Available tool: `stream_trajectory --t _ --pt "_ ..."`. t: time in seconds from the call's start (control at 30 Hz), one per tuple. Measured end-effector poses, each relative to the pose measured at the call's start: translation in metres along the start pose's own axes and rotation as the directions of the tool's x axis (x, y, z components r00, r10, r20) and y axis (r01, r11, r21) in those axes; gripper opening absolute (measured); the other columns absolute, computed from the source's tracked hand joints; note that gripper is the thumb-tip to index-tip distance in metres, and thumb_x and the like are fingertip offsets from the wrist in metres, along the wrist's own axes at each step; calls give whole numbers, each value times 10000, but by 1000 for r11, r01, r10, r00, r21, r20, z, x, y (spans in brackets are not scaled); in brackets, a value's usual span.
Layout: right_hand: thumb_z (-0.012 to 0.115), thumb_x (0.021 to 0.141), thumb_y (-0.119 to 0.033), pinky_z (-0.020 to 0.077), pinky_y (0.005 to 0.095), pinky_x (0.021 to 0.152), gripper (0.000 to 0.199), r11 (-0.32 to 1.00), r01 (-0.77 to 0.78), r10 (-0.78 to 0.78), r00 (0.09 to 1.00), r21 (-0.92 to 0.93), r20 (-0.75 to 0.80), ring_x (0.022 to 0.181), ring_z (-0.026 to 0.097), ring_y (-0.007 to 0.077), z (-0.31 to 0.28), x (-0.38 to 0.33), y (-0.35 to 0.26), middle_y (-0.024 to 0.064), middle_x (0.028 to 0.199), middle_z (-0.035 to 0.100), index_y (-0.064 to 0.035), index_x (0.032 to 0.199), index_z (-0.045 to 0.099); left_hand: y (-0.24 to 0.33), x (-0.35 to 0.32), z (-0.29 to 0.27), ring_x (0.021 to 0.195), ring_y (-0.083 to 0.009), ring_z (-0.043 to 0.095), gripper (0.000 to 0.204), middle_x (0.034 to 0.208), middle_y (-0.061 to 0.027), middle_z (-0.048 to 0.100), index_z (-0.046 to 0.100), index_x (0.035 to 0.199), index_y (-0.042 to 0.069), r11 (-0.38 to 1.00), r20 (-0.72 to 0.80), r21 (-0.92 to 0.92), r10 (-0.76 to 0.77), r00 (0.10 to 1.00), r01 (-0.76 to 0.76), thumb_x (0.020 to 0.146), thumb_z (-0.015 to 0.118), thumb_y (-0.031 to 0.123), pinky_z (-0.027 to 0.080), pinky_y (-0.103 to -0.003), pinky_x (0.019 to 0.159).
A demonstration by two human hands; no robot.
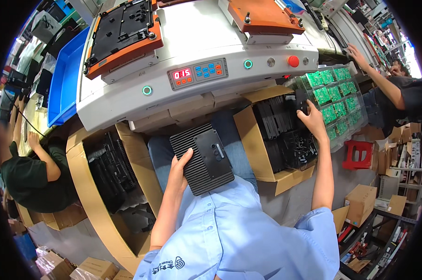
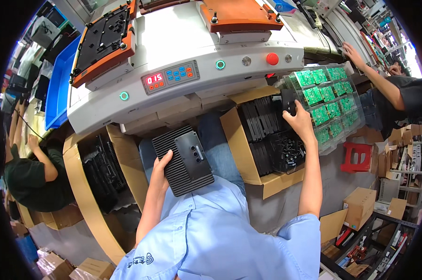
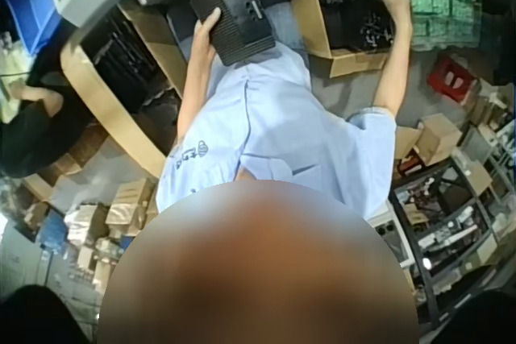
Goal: Operating an industrial processing machine to handle, check, and sort electronic heatsink components on a manufacturing assembly line.
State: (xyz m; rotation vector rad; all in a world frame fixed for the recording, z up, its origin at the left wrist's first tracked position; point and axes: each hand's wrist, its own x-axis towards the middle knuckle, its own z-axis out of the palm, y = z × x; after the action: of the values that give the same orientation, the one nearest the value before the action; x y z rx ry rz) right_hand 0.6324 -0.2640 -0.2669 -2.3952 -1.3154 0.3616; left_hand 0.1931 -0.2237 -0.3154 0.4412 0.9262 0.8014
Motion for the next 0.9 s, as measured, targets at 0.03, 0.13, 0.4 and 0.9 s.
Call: stream_trajectory --t 0.03,0.13,0.4,0.9 --pt "695 785 -242 499 320 796 664 999 28 -25 997 42 -78 888 660 222 0 0 -2 176 985 681 81 1313 456 0 -1 0 884 -155 645 322 1005 -76 650 574 1123 12 1000 -3 -6 -6 1000 6 897 635 233 534 -289 777" --pt "681 793 -178 479 317 857 657 987 122 -104 982 105 -158 982 629 219 -15 -14 -21 180 1089 640 50 1352 421 6 1 6 857 -146 649 329 982 -72 655 581 1113 18 1000 -26 6 -20 999 20 893 642 255 542 -276 747" --pt "701 679 -159 429 431 1021 712 442 882 -869 376 163 323 1183 507 374 3 -88 -162 217 1272 505 22 1314 435 58 24 11 922 -139 642 440 1065 -84 648 569 1183 -6 922 231 332 -283 931 198 889 641 314 525 -265 804" --pt "728 703 -154 400 462 1046 725 -29 966 -879 -147 258 454 1215 489 312 43 -106 -211 168 1355 465 -63 1357 429 66 32 9 805 -138 672 402 999 -87 656 582 1147 19 888 377 372 -411 830 271 909 619 341 583 -258 662"
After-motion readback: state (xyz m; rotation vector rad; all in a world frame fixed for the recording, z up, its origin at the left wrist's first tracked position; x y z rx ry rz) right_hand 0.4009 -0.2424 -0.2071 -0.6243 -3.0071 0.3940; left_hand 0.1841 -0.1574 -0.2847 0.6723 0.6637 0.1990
